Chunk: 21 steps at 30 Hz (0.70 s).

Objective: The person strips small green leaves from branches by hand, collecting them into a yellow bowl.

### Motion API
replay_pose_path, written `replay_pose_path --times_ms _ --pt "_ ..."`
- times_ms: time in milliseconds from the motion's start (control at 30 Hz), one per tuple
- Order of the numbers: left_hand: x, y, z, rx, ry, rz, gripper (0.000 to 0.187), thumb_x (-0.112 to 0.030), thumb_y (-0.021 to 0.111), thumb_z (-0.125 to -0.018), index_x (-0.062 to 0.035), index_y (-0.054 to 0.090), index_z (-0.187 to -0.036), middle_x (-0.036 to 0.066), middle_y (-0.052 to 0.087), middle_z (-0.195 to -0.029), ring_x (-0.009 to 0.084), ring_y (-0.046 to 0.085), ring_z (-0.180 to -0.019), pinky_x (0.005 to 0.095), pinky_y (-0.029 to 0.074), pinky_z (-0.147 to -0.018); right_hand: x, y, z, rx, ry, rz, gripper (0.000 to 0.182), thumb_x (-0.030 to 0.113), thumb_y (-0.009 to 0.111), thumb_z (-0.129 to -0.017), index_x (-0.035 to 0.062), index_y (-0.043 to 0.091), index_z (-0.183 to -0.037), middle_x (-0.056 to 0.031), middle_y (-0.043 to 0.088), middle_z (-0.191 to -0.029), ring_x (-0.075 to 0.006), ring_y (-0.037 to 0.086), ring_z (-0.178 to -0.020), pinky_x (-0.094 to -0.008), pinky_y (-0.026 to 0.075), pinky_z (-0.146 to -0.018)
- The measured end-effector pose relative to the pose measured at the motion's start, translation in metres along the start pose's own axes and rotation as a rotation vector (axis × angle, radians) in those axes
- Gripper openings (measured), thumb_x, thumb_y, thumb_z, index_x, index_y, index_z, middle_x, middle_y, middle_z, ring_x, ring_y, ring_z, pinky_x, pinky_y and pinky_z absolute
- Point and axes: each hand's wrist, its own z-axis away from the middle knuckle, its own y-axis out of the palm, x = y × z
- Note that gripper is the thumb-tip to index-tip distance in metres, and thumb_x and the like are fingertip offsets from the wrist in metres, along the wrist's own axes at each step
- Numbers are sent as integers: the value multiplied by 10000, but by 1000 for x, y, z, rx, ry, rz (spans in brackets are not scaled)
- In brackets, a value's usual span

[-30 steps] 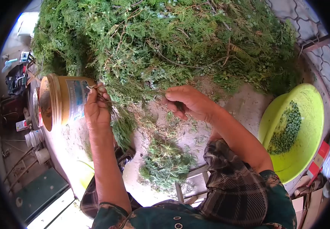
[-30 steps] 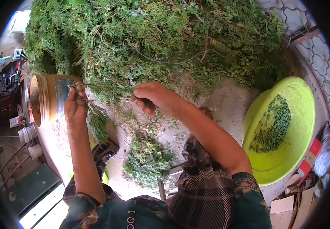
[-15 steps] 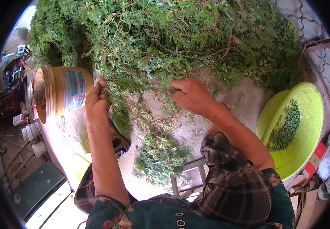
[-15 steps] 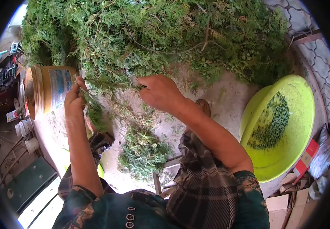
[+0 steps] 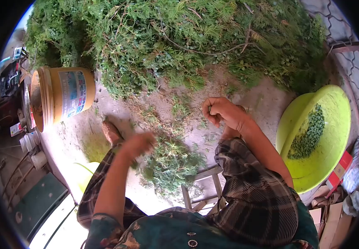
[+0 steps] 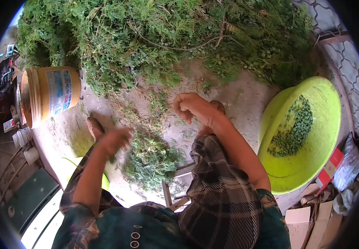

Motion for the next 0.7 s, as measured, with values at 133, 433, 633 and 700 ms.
replay_pose_path --times_ms 133,433,633,700 --pt "72 75 -13 338 18 -1059 194 -240 548 -830 -126 670 -930 98 666 -932 285 642 -847 400 506 -671 -26 -8 1 13 44 -209 159 113 446 -809 -3 546 -766 -30 498 -578 -99 441 -435 -255 408 -415" --pt "-30 -6 -109 -1010 336 -403 188 -171 609 -812 -49 594 -954 213 605 -768 383 598 -745 473 470 -656 -39 1 -10 -44 117 -122 186 168 504 -880 -8 567 -874 -40 559 -695 -103 530 -512 -235 445 -456" --pt "-14 -24 -151 -1063 342 -608 286 -129 658 -768 -77 585 -1040 201 608 -866 343 598 -830 443 481 -668 -35 9 -17 16 183 -38 173 168 511 -891 6 567 -917 -42 578 -735 -101 562 -552 -235 471 -484" --pt "-8 -22 -146 -1048 423 -623 273 -124 638 -781 -70 580 -1042 200 613 -851 342 606 -792 429 486 -660 -35 10 -22 59 209 -19 215 210 525 -868 11 580 -926 -35 568 -732 -116 573 -585 -266 502 -487"
